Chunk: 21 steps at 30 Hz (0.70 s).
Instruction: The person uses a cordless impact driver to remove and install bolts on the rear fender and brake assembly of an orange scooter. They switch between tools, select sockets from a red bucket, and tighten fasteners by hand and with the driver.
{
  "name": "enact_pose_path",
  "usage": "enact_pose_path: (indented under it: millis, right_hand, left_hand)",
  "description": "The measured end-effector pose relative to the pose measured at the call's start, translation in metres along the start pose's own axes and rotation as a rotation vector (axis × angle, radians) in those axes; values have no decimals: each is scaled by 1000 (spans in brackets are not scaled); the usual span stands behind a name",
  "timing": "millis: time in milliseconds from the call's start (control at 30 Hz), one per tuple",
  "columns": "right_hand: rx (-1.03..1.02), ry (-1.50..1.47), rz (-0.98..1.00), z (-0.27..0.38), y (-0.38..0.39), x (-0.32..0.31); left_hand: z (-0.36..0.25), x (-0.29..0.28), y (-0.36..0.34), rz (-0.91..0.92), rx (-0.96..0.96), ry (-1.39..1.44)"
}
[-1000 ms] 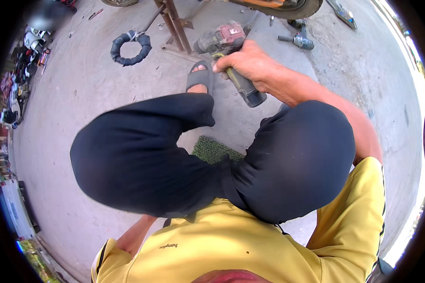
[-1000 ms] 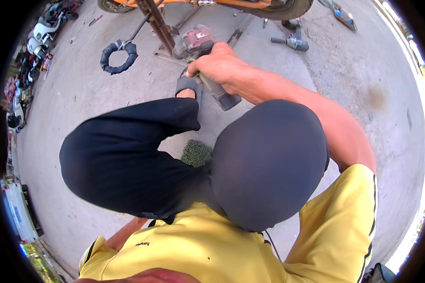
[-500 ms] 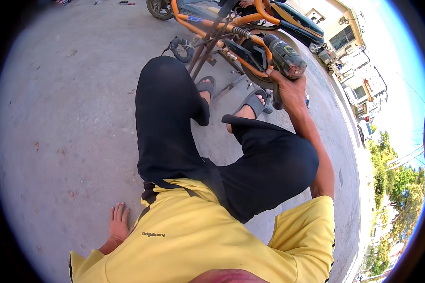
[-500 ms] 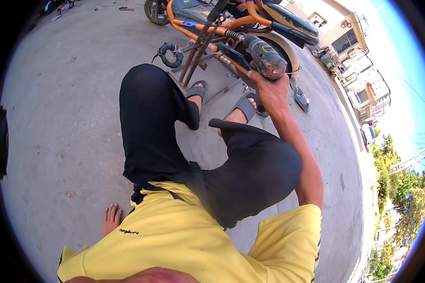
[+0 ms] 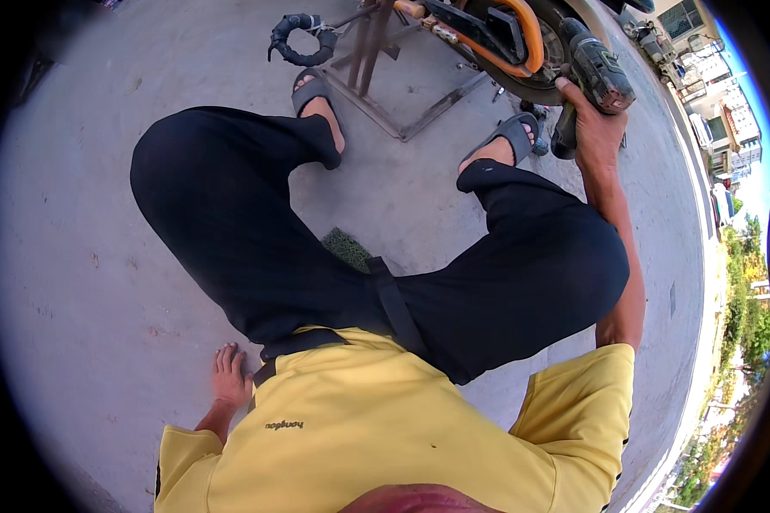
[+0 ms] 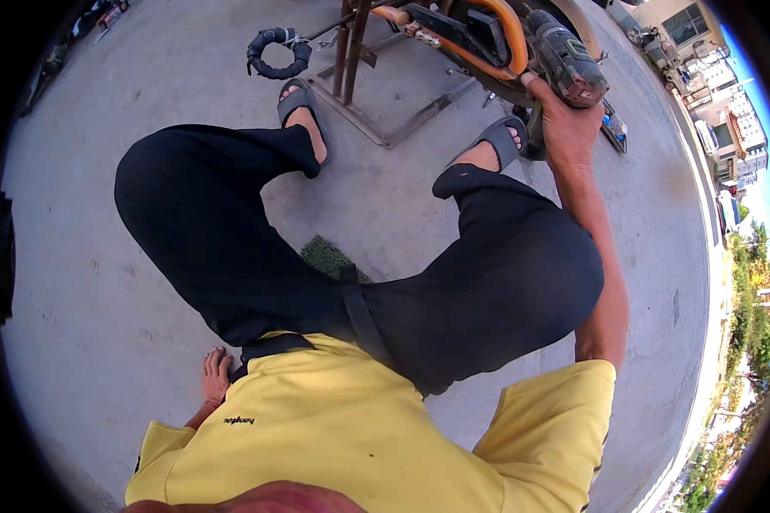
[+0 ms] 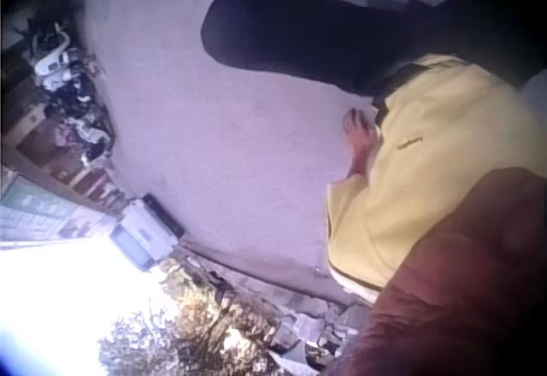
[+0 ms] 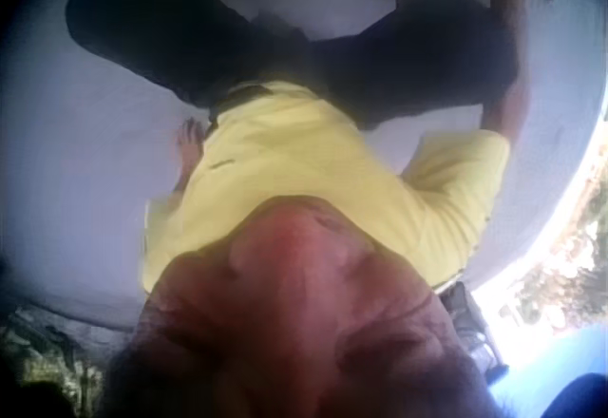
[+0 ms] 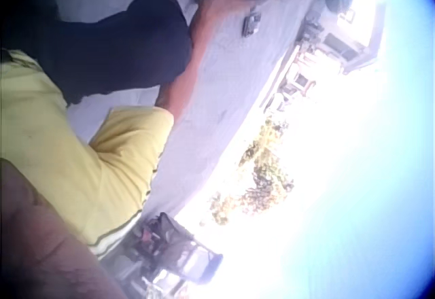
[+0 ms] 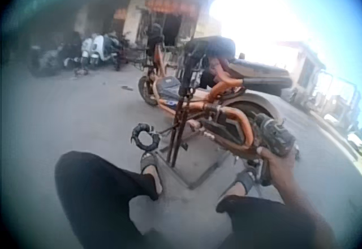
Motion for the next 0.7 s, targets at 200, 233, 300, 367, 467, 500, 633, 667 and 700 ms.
enact_pose_path:
  millis: [200, 233, 300, 367, 467, 500, 633, 667, 700]
  right_hand:
    - [17, 195, 84, -29, -12, 3]
    - [1, 251, 115, -32, -12, 3]
    - [-51, 296, 211, -29, -16, 16]
    - [-39, 365, 277, -42, -20, 21]
    - [-113, 408, 401, -64, -22, 44]
    - [-139, 440, 444, -63, -23, 53]
    - [-74, 510, 620, -77, -18, 95]
    - [-84, 607, 643, -84, -16, 101]
    - [-103, 592, 626, -91, -15, 102]
  left_hand:
    - [62, -76, -89, -655, -396, 635]
    - [69, -103, -113, -804, -432, 766]
    - [82, -177, -156, -1103, -365, 923]
    - [38, -262, -207, -1226, -148, 838]
    - [-82, -336, -270, -1154, 280, 685]
    - [-122, -343, -292, -1045, 431, 625]
    - [-261, -318, -383, -420, 891, 274]
    - [-293, -301, -408, -301, 970, 194]
    - [-322, -284, -433, -210, 1013, 164]
Point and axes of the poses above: each hand's wrist, its own y-axis away from the middle knuckle, its own x-axis out of the palm, z = x × y, the point moved 7 cm from there along -y, towards the middle knuckle, and after that the axes turned 9 degrees about y, right-handed, at the moved point
